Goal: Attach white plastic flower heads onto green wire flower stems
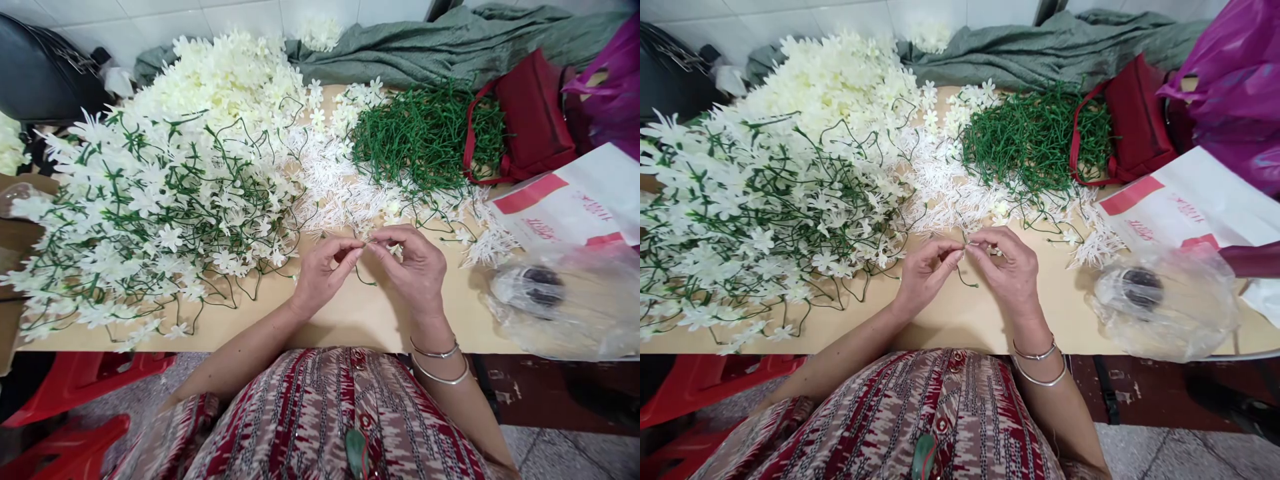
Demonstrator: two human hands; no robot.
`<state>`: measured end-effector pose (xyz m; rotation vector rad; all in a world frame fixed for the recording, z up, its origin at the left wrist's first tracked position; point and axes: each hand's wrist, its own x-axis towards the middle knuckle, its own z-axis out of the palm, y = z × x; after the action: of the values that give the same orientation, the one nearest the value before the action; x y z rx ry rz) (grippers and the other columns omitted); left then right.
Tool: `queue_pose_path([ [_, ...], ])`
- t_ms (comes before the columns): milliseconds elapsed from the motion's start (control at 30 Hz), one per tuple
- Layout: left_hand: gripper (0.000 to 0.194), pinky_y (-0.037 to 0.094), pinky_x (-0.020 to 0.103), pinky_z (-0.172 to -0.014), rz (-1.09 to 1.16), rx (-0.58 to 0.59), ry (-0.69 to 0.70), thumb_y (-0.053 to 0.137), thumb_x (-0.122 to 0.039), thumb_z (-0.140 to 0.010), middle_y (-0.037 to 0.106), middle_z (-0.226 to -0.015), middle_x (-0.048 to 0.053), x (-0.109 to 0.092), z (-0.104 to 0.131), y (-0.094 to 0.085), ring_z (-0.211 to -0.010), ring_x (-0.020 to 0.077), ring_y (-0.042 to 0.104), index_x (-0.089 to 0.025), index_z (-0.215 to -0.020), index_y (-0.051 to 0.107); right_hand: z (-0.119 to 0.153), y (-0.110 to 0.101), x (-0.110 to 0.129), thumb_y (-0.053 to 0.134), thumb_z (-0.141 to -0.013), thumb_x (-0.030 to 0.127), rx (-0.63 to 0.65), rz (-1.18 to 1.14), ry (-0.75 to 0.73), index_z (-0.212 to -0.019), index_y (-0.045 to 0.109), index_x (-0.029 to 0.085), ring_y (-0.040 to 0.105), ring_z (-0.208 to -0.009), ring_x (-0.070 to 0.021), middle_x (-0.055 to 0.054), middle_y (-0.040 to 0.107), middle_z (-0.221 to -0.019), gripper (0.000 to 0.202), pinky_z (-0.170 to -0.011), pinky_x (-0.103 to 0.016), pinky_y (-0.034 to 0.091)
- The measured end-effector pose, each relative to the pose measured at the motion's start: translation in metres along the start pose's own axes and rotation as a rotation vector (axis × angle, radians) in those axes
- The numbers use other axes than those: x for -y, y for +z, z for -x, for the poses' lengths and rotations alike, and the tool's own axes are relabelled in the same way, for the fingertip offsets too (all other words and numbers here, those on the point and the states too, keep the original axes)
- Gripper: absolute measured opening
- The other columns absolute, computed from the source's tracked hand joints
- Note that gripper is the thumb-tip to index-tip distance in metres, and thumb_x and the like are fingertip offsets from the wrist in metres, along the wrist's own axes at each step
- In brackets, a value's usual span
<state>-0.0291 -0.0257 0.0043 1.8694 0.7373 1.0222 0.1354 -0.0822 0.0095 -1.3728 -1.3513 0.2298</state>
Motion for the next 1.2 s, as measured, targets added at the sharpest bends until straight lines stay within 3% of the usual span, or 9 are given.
queue_pose_path([
  [100, 0.01, 0.05, 0.024, -0.063, -0.009, 0.141, -0.01, 0.064, -0.025, -0.1, 0.072, -0.079, 0.001, -0.003, 0.0, -0.004, -0.066, 0.0107, 0.062, -0.019, -0.099, 0.072, -0.002, -0.003, 0.002, 0.075, -0.091, 0.023, -0.042, -0.095, 0.101, -0.097, 0.075, 0.026, 0.071, -0.086, -0.0179, -0.001, 0.076, -0.092, 0.007, -0.072, -0.033, 0.056],
  [200, 0.008, 0.049, 0.025, -0.064, -0.084, 0.289, 0.05, 0.062, -0.019, -0.095, 0.069, -0.075, 0.0, -0.005, 0.0, -0.007, -0.064, 0.0109, 0.06, -0.018, -0.092, 0.068, -0.002, -0.004, -0.002, 0.069, -0.094, 0.026, -0.065, -0.031, 0.147, -0.095, 0.074, 0.025, 0.07, -0.088, -0.0198, -0.003, 0.075, -0.092, 0.005, -0.075, -0.036, 0.056],
  [367, 0.012, 0.049, 0.032, -0.075, -0.364, 0.412, 0.196, 0.057, -0.016, -0.091, 0.067, -0.073, 0.0, -0.002, 0.001, -0.007, -0.068, 0.015, 0.061, -0.019, -0.088, 0.067, 0.0, -0.001, -0.016, 0.063, -0.097, 0.025, 0.224, 0.223, 0.086, -0.101, 0.076, 0.027, 0.069, -0.099, -0.0254, -0.006, 0.074, -0.1, 0.014, -0.091, -0.046, 0.057],
  [467, 0.016, 0.048, 0.033, -0.076, -0.437, 0.437, 0.219, 0.055, -0.021, -0.097, 0.067, -0.077, 0.001, 0.001, 0.002, -0.007, -0.071, 0.016, 0.062, -0.019, -0.089, 0.069, 0.002, 0.001, -0.022, 0.061, -0.097, 0.024, 0.273, 0.372, 0.056, -0.096, 0.075, 0.024, 0.064, -0.098, -0.0276, -0.009, 0.071, -0.099, 0.014, -0.092, -0.049, 0.054],
  [633, 0.032, 0.049, 0.032, -0.075, -0.432, 0.397, 0.194, 0.055, -0.039, -0.106, 0.068, -0.088, 0.005, 0.002, 0.001, -0.009, -0.079, 0.0168, 0.063, -0.018, -0.087, 0.069, 0.003, -0.003, -0.026, 0.059, -0.095, 0.021, 0.131, 0.455, 0.116, -0.083, 0.065, 0.024, 0.061, -0.092, -0.0269, -0.007, 0.067, -0.09, 0.014, -0.091, -0.047, 0.051],
  [900, 0.01, 0.054, 0.028, -0.074, -0.275, 0.156, 0.108, 0.058, -0.024, -0.105, 0.068, -0.101, 0.006, 0.011, 0.002, -0.003, -0.086, 0.0156, 0.065, -0.018, -0.107, 0.066, 0.001, -0.007, -0.028, 0.059, -0.097, 0.024, -0.165, 0.354, 0.224, -0.095, 0.067, 0.023, 0.062, -0.077, -0.0209, -0.005, 0.07, -0.087, 0.008, -0.073, -0.037, 0.05],
  [1033, 0.008, 0.054, 0.026, -0.072, -0.198, 0.131, 0.011, 0.061, -0.02, -0.102, 0.069, -0.099, 0.005, 0.005, -0.002, -0.003, -0.083, 0.0145, 0.065, -0.018, -0.106, 0.067, -0.001, -0.003, -0.028, 0.046, -0.095, 0.012, -0.125, 0.371, 0.147, -0.095, 0.075, 0.022, 0.065, -0.084, -0.0213, -0.007, 0.065, -0.091, 0.03, -0.077, -0.039, 0.052],
  [1200, 0.006, 0.055, 0.028, -0.072, -0.152, 0.141, -0.081, 0.063, -0.021, -0.099, 0.072, -0.095, 0.004, 0.005, -0.015, -0.003, -0.075, 0.013, 0.064, -0.019, -0.102, 0.069, 0.001, 0.004, -0.034, 0.06, -0.091, 0.019, -0.024, 0.434, 0.215, -0.096, 0.075, 0.019, 0.063, -0.086, -0.024, -0.01, 0.066, -0.097, 0.016, -0.08, -0.043, 0.057],
])
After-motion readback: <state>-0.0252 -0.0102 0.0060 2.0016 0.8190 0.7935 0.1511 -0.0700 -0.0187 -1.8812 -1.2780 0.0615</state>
